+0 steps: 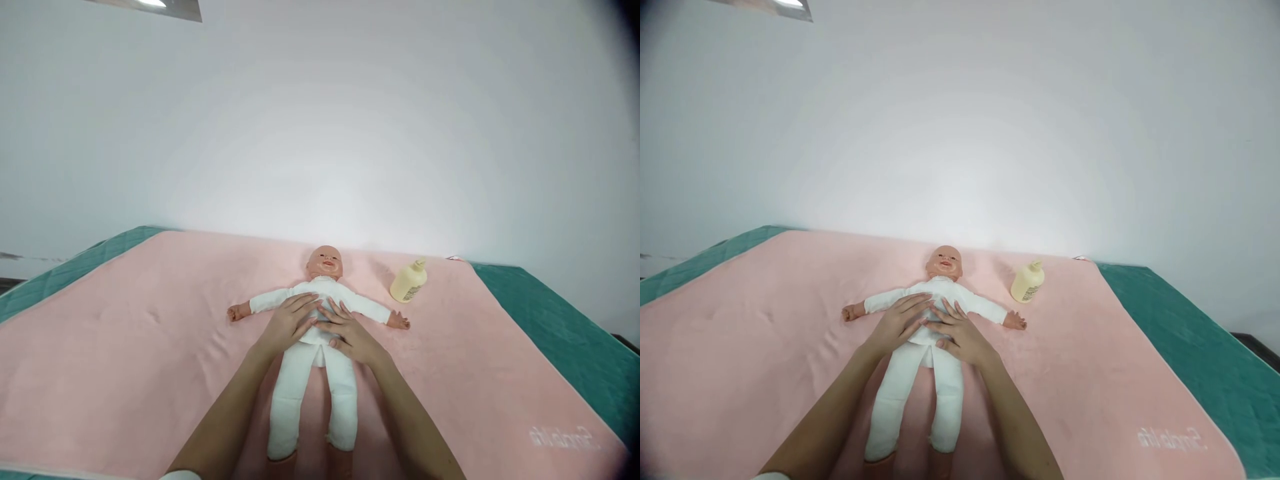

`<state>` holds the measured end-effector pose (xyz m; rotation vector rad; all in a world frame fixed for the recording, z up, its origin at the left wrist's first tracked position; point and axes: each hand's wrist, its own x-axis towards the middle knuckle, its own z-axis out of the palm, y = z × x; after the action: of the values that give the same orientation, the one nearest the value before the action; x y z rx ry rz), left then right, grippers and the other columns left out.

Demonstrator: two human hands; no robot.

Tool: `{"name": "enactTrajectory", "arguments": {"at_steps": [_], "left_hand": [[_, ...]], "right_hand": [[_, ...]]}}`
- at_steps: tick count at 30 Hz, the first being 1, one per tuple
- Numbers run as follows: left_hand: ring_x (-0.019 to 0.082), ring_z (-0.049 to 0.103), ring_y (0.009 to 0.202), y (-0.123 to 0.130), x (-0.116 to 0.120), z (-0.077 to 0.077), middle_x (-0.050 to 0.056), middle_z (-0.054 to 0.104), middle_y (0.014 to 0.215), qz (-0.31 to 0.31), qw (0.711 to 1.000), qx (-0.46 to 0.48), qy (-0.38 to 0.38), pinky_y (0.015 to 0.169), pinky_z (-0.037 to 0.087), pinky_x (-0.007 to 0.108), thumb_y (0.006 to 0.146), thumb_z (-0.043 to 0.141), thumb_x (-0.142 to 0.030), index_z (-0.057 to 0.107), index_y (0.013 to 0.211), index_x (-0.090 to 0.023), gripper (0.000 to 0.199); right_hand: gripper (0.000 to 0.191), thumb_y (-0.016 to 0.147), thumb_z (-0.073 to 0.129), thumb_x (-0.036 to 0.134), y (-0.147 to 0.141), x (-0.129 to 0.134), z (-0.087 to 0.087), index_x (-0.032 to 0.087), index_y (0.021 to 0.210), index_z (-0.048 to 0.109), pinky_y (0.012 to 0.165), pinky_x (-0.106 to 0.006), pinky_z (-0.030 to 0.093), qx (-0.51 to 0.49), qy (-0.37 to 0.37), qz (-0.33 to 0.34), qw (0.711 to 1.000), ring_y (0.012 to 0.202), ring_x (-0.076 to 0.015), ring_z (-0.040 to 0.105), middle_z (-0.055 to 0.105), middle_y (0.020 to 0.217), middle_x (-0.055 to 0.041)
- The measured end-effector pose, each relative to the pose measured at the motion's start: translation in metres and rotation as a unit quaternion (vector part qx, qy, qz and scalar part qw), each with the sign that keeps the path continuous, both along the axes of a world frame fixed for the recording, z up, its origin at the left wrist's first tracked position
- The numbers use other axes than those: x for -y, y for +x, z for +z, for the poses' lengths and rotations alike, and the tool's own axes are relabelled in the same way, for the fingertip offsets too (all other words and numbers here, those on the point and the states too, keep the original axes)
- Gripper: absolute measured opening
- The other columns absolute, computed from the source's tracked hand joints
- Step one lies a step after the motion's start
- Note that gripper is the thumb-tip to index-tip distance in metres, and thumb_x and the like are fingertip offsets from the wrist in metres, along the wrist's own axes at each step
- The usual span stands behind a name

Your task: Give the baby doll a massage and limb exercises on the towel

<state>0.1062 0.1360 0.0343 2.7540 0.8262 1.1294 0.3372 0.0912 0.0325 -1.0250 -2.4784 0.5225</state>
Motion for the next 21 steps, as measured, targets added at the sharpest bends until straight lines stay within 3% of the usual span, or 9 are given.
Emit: {"name": "enactTrajectory", "arguments": {"at_steps": [3,6,12,21], "left_hand": [[0.022,0.058,0.120,0.002,0.001,0.001,0.009,0.064,0.127,0.016,1.000,0.014,-0.007,0.102,0.049,0.044,0.099,0.043,-0.028,0.058,0.129,-0.021,0.034],[0.021,0.059,0.117,0.004,0.003,0.003,0.009,0.065,0.123,0.032,0.999,0.022,-0.019,0.101,0.049,0.043,0.099,0.041,-0.027,0.060,0.127,-0.021,0.034],[0.020,0.059,0.113,0.005,0.004,0.005,0.008,0.067,0.118,0.039,0.998,0.036,-0.031,0.099,0.050,0.042,0.099,0.044,-0.028,0.062,0.122,-0.019,0.030],[0.020,0.059,0.114,0.008,0.004,0.003,0.008,0.067,0.119,0.020,0.998,0.032,-0.057,0.099,0.050,0.041,0.099,0.044,-0.029,0.063,0.120,-0.019,0.030]], "right_hand": [[0.062,0.095,0.036,0.060,-0.002,-0.006,0.003,0.029,0.149,0.033,0.121,-0.059,0.007,0.015,-0.006,-0.005,1.000,0.151,-0.0280,0.007,0.022,0.160,-0.0054],[0.062,0.095,0.040,0.058,-0.005,-0.012,0.004,0.032,0.150,0.029,0.121,-0.057,0.009,0.019,-0.003,-0.033,0.999,0.151,-0.0263,0.008,0.021,0.160,-0.0049],[0.076,0.094,0.036,0.063,-0.010,-0.020,-0.002,0.028,0.154,0.005,0.122,-0.055,0.009,0.014,-0.022,-0.100,0.995,0.151,-0.0248,0.004,0.013,0.162,-0.0056],[0.088,0.093,0.029,0.068,-0.015,-0.021,-0.010,0.012,0.155,0.004,0.120,-0.059,0.002,0.029,-0.047,-0.218,0.974,0.151,-0.0278,0.006,0.006,0.161,-0.0155]]}}
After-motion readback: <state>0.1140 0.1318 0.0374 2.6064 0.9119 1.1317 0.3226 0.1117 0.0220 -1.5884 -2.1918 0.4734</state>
